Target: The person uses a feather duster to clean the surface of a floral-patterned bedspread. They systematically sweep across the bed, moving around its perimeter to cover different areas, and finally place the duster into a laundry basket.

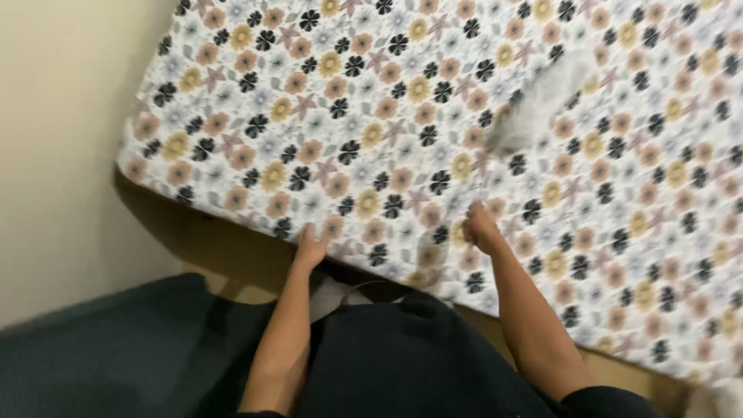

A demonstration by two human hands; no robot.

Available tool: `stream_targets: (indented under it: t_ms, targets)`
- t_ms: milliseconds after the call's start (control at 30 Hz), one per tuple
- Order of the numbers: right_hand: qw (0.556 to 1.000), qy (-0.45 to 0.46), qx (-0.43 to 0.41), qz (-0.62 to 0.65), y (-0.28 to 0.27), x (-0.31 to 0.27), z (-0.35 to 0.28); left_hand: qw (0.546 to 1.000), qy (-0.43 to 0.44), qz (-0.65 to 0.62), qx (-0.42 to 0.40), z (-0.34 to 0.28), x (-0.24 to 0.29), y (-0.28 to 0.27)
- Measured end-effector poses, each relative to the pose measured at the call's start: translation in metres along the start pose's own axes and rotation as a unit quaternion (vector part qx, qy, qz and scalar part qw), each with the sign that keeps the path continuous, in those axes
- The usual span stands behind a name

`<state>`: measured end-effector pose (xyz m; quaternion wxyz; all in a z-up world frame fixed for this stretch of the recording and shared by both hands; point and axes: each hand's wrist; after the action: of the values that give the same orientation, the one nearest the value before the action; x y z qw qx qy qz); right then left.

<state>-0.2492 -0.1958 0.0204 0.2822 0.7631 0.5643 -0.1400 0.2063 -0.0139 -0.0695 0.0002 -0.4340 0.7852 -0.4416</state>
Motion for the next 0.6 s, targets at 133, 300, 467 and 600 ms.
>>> stream_targets:
  t_ms: [133, 300, 467, 600]
  targets:
    - [0.848, -0.010, -0.090, -0.523, 0.056, 0.209, 0.011, 0.996, -0.009, -0.064, -0.054, 0.031, -0.069, -0.076]
    - [0.752, 0.016, -0.147, -0.643, 0.134, 0.189, -0.113, 0.981, 0.019, -0.193, -0.004, 0.067, -0.111, -0.146]
    - [0.918, -0.010, 0.042, -0.393, 0.128, 0.081, -0.149, 0.972, -0.125, -0.199, 0.009, 0.085, -0.061, -0.188]
    - [0.958, -0.058, 0.126, -0.252, 0.130, 0.048, -0.121, 0.977, 0.087, -0.194, -0.025, 0.109, -0.036, -0.161]
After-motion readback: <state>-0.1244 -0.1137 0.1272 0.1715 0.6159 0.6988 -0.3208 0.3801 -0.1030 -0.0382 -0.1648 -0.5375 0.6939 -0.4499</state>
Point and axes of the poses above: each hand's wrist, its own z-axis towards the middle knuckle, its own y-axis out of the palm, x = y × z, and after that the axes turned 15 degrees about z, right-handed
